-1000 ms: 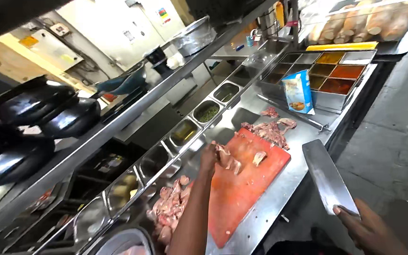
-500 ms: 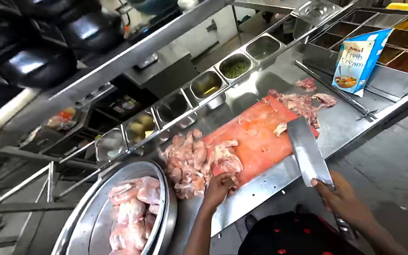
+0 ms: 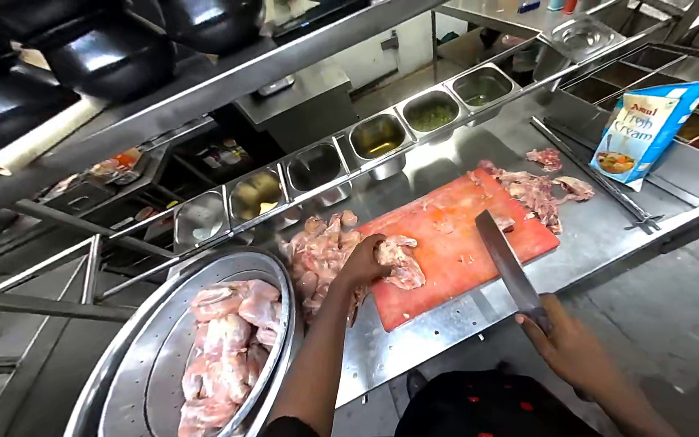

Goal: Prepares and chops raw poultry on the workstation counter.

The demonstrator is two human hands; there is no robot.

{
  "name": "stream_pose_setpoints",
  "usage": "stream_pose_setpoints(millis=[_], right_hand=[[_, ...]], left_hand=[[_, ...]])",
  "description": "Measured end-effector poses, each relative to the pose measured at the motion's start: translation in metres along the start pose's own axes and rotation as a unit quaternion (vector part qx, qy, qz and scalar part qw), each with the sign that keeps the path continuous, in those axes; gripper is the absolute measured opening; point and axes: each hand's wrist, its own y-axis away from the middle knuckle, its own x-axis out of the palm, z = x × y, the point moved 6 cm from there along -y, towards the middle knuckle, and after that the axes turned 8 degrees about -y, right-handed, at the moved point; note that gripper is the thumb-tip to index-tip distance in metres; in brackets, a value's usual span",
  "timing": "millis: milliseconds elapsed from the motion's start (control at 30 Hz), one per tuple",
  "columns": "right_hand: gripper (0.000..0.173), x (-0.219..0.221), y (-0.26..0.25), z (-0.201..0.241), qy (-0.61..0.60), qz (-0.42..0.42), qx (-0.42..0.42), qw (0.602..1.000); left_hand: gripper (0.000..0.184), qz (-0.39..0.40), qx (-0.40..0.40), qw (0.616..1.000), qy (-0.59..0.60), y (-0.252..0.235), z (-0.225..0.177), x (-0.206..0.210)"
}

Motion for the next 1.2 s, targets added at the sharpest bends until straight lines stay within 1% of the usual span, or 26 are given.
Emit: stream_pose_setpoints(millis=[67,133,233,300,367,433,500,567,600,667,733,767,800,833,867,900,933,967,1000,1033,1100,1133,1200], right_hand=[[0.043,-0.002,-0.019,0.014,0.073,0.01,-0.019,0.997],[0.037,0.001,-0.042,0.026,0.128,0.052,0.008,0.99],[0.029,0.016,-0.068,0.037,0.181,0.09,0.034,0.979],[0.026,0.028,-0.078,0.042,0.208,0.097,0.031,0.973],[0.026,0.035,-0.083,0.049,0.238,0.105,0.027,0.965],[0.03,0.041,-0.088,0.057,0.263,0.111,0.022,0.958],[0.034,0.048,-0.1,0.059,0.285,0.094,0.0,0.954],[0.037,0.054,-0.117,0.057,0.297,0.07,-0.026,0.952],[0.037,0.056,-0.124,0.057,0.294,0.056,-0.038,0.954],[0.035,0.056,-0.132,0.061,0.262,0.026,-0.066,0.962],[0.038,0.059,-0.126,0.069,0.161,0.01,-0.097,0.982],[0.041,0.064,-0.119,0.072,0.089,0.012,-0.098,0.991],[0.042,0.072,-0.112,0.071,0.014,0.022,-0.093,0.995],[0.042,0.082,-0.105,0.07,-0.053,0.039,-0.084,0.994],[0.042,0.093,-0.098,0.069,-0.105,0.067,-0.068,0.99],[0.042,0.103,-0.091,0.07,-0.145,0.095,-0.051,0.984],[0.045,0.111,-0.084,0.071,-0.169,0.123,-0.037,0.977],[0.048,0.118,-0.079,0.072,-0.174,0.142,-0.031,0.974],[0.052,0.123,-0.074,0.073,-0.167,0.152,-0.033,0.974],[0.056,0.127,-0.07,0.075,-0.156,0.153,-0.041,0.975],[0.06,0.125,-0.066,0.078,-0.132,0.16,-0.049,0.977],[0.06,0.123,-0.065,0.078,-0.118,0.165,-0.049,0.978],[0.058,0.118,-0.063,0.078,-0.106,0.159,-0.046,0.981]], left_hand=[[0.09,0.002,0.011,1.0,-0.012,-0.006,0.002,0.004],[0.096,-0.003,0.006,1.0,-0.024,-0.003,0.001,0.008],[0.097,-0.044,-0.049,0.996,-0.064,0.014,0.0,0.012],[0.101,-0.081,-0.097,0.991,-0.054,0.028,0.005,0.016],[0.102,-0.114,-0.127,0.985,-0.023,0.036,0.011,0.02],[0.096,-0.154,-0.143,0.978,0.005,0.041,0.012,0.025],[0.093,-0.195,-0.146,0.97,0.004,0.047,0.003,0.029],[0.093,-0.234,-0.168,0.957,0.015,0.054,-0.011,0.035],[0.093,-0.241,-0.189,0.95,0.055,0.06,-0.018,0.04],[0.082,-0.232,-0.225,0.922,0.214,0.07,-0.025,0.058],[0.063,-0.171,-0.243,0.873,0.387,0.082,-0.038,0.071],[0.054,-0.123,-0.23,0.866,0.426,0.088,-0.047,0.072],[0.058,-0.064,-0.193,0.894,0.399,0.093,-0.054,0.068],[0.068,-0.012,-0.136,0.945,0.299,0.096,-0.06,0.059],[0.074,0.015,-0.073,0.988,0.134,0.096,-0.066,0.05],[0.067,-0.005,-0.008,0.999,-0.046,0.095,-0.073,0.041],[0.055,-0.046,0.064,0.979,-0.188,0.092,-0.081,0.034],[0.049,-0.071,0.135,0.95,-0.271,0.086,-0.084,0.032],[0.056,-0.049,0.183,0.927,-0.322,0.078,-0.083,0.032],[0.065,-0.004,0.216,0.911,-0.352,0.067,-0.078,0.034],[0.073,0.066,0.268,0.89,-0.364,0.045,-0.071,0.04],[0.073,0.082,0.283,0.887,-0.356,0.038,-0.071,0.042],[0.068,0.09,0.289,0.885,-0.354,0.031,-0.074,0.041]])
